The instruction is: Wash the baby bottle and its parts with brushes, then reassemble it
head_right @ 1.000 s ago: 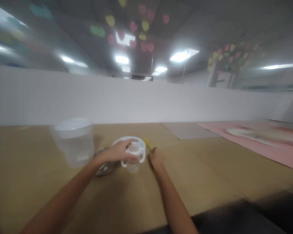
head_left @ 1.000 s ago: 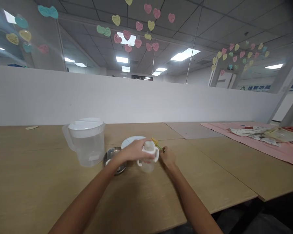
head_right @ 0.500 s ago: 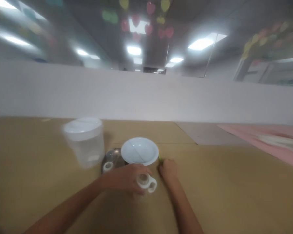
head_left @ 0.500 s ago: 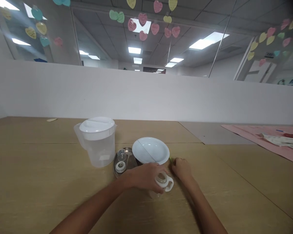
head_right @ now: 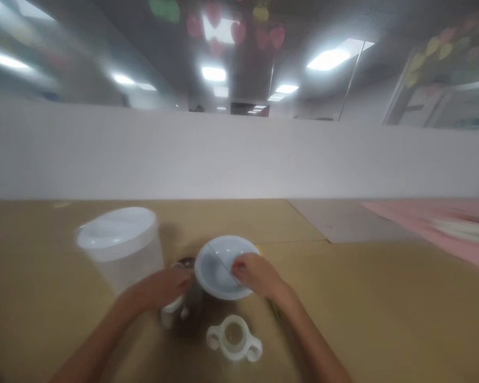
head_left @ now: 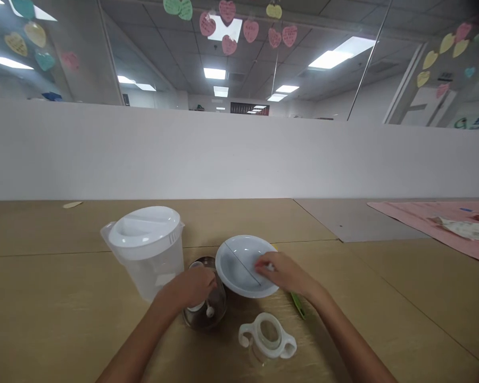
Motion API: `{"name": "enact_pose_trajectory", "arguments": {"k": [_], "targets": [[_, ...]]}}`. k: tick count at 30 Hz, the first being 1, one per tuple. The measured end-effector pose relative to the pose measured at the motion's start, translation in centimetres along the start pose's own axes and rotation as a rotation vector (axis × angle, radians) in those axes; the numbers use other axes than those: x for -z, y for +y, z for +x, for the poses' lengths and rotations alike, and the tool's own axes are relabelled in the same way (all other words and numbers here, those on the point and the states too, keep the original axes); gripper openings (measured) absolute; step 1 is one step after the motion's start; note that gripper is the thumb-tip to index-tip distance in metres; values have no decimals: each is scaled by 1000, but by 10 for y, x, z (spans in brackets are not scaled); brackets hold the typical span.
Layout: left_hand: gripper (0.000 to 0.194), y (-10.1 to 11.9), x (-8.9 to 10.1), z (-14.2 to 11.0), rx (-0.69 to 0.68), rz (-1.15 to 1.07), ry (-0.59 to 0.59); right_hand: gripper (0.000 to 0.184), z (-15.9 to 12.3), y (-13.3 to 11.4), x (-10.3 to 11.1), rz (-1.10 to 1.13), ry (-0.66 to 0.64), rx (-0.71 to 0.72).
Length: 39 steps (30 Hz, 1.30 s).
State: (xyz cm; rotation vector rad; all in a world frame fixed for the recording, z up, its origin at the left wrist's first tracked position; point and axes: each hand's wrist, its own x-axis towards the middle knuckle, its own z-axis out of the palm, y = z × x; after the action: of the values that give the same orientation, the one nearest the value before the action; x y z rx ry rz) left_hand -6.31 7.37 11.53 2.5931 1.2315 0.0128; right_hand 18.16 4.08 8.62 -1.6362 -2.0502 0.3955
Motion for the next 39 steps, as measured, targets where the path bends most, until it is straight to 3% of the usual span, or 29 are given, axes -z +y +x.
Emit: {"name": "enact_pose_trajectory", "arguments": {"k": [2, 4, 8, 12, 16, 23, 28, 35, 39], "targets": [[27, 5, -9, 6, 58, 128, -81, 18, 19, -16, -9, -53, -150, 32], [28, 11, -17, 11, 118, 200, -119, 17, 36, -23, -21, -133, -218, 36], [18, 11, -35, 20, 209, 162, -87, 13, 55, -16, -42, -265, -260, 15], [13, 4, -48, 26, 193, 95, -53, 19, 57, -7, -45, -285, -267, 32], [23, 2, -42, 29, 222, 131, -56, 32, 55, -7, -26, -215, -139, 41], [27, 8, -19, 26, 186, 235, -86, 30, 52, -15, 9, -140, 104, -13], [23, 16, 0, 10, 208, 249, -83, 23, 46, -25, 26, -67, 251, -37], [18, 27, 50, -5, 250, 23, 223, 11, 35, -33, 41, 66, 481, -73], [22, 32, 47, 15, 137, -322, 401, 33, 26, -40, 49, 298, 616, 32]]}}
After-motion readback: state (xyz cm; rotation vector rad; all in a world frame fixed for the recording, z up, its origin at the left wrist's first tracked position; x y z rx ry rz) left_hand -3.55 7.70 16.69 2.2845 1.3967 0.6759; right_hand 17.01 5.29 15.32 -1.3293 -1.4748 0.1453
